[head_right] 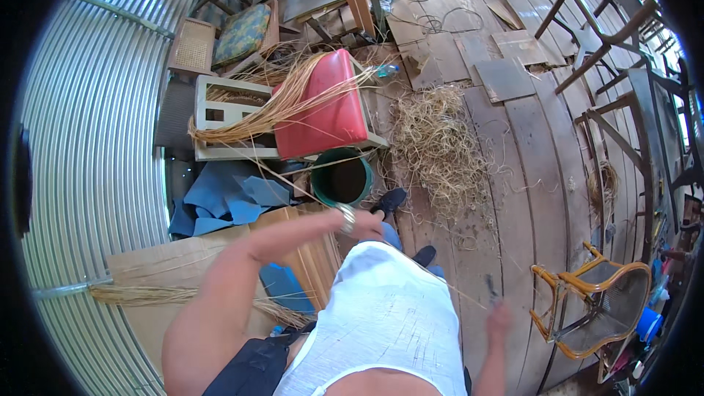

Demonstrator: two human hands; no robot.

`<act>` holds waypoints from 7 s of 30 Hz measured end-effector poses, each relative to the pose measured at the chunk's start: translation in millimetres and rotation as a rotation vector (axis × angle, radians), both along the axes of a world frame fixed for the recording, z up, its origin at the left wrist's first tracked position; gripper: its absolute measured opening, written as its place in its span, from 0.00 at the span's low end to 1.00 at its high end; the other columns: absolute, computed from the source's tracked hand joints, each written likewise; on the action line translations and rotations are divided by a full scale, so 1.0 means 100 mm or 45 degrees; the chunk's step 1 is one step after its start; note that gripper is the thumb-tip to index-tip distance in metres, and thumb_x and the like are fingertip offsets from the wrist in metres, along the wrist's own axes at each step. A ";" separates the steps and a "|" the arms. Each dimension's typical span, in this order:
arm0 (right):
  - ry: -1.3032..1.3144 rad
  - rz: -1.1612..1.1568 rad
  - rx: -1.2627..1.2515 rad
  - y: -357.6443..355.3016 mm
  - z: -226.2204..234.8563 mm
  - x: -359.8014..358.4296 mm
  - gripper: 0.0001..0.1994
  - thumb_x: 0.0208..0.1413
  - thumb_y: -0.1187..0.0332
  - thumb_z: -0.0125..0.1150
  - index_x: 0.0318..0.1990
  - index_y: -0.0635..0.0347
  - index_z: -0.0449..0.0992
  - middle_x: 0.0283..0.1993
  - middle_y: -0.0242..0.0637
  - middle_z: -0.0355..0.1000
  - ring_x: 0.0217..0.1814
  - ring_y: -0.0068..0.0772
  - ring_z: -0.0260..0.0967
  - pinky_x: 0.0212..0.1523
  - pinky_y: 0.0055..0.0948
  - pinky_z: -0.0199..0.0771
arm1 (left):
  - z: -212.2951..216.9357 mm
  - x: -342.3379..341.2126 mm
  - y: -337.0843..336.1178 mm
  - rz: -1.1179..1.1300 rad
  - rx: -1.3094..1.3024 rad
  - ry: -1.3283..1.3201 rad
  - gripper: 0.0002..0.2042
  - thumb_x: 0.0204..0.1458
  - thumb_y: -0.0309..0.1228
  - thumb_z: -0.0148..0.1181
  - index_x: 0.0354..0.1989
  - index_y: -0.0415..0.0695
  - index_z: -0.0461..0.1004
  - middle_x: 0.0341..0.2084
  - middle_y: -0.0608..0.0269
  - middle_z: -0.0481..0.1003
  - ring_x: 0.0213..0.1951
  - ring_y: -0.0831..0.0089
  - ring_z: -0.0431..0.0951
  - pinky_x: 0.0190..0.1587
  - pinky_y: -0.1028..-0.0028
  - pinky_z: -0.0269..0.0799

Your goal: The person stands in a workshop and repeatedly picks up long, thin, straw-like fibers. Using a handheld knife, they strip the fibers, causing small pieces to fall onto the wooden floor. The person occasionally places the processed fibers onto a nearby wooden board.

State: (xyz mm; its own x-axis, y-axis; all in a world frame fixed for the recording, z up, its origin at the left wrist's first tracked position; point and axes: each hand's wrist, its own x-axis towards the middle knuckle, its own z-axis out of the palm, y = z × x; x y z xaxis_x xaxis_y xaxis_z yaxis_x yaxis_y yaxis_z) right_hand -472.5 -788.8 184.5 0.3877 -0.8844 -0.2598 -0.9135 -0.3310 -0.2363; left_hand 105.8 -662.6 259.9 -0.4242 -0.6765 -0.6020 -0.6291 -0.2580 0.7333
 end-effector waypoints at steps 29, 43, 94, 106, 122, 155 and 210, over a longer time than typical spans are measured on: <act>-0.232 -0.321 0.080 -0.77 0.26 -1.03 0.15 0.62 0.59 0.45 0.31 0.63 0.67 0.27 0.46 0.68 0.24 0.40 0.69 0.27 0.40 0.67 | -0.01 1.14 0.60 0.405 -0.203 -0.510 0.08 0.55 0.35 0.57 0.37 0.45 0.76 0.30 0.54 0.78 0.34 0.58 0.78 0.39 0.64 0.73; -0.137 -0.544 -0.311 -0.54 0.54 0.08 0.15 0.62 0.60 0.44 0.31 0.63 0.69 0.32 0.55 0.71 0.36 0.60 0.69 0.34 0.51 0.64 | -1.37 1.53 0.92 2.003 0.509 0.014 0.09 0.56 0.34 0.53 0.33 0.42 0.75 0.25 0.61 0.77 0.22 0.77 0.73 0.23 0.77 0.68; -0.965 -0.688 0.980 0.74 0.48 2.52 0.14 0.57 0.59 0.59 0.25 0.58 0.71 0.17 0.33 0.69 0.11 0.18 0.60 0.10 0.21 0.57 | -0.39 -1.69 0.09 0.650 -0.221 -0.377 0.18 0.54 0.47 0.53 0.35 0.44 0.79 0.31 0.51 0.79 0.33 0.56 0.79 0.38 0.62 0.73; -0.794 -0.637 1.095 0.60 0.43 2.66 0.16 0.56 0.58 0.59 0.23 0.61 0.72 0.13 0.33 0.66 0.09 0.24 0.61 0.09 0.25 0.57 | -0.21 -1.80 0.17 0.954 -0.313 -0.261 0.24 0.54 0.54 0.52 0.27 0.42 0.77 0.17 0.50 0.73 0.23 0.55 0.76 0.27 0.64 0.68; -0.712 -0.846 0.591 -0.38 0.68 1.57 0.19 0.56 0.54 0.58 0.22 0.60 0.73 0.14 0.32 0.67 0.10 0.21 0.61 0.10 0.24 0.59 | -0.14 0.49 3.24 0.783 0.275 -0.925 0.36 0.47 0.52 0.62 0.57 0.34 0.65 0.54 0.42 0.68 0.56 0.56 0.68 0.57 0.65 0.63; -0.791 -0.742 0.444 0.17 0.52 2.02 0.19 0.53 0.52 0.59 0.22 0.61 0.76 0.15 0.35 0.70 0.17 0.26 0.70 0.21 0.30 0.69 | -0.18 -1.27 0.17 0.862 0.105 0.334 0.30 0.55 0.50 0.56 0.56 0.36 0.66 0.46 0.56 0.73 0.39 0.67 0.75 0.42 0.71 0.70; -0.144 -0.022 -0.191 -0.23 -0.34 0.27 0.10 0.59 0.65 0.52 0.38 0.65 0.68 0.23 0.44 0.71 0.24 0.44 0.70 0.32 0.39 0.72 | 0.13 0.42 0.87 1.201 -0.735 -0.517 0.12 0.53 0.34 0.63 0.41 0.38 0.78 0.33 0.65 0.79 0.34 0.75 0.76 0.39 0.75 0.72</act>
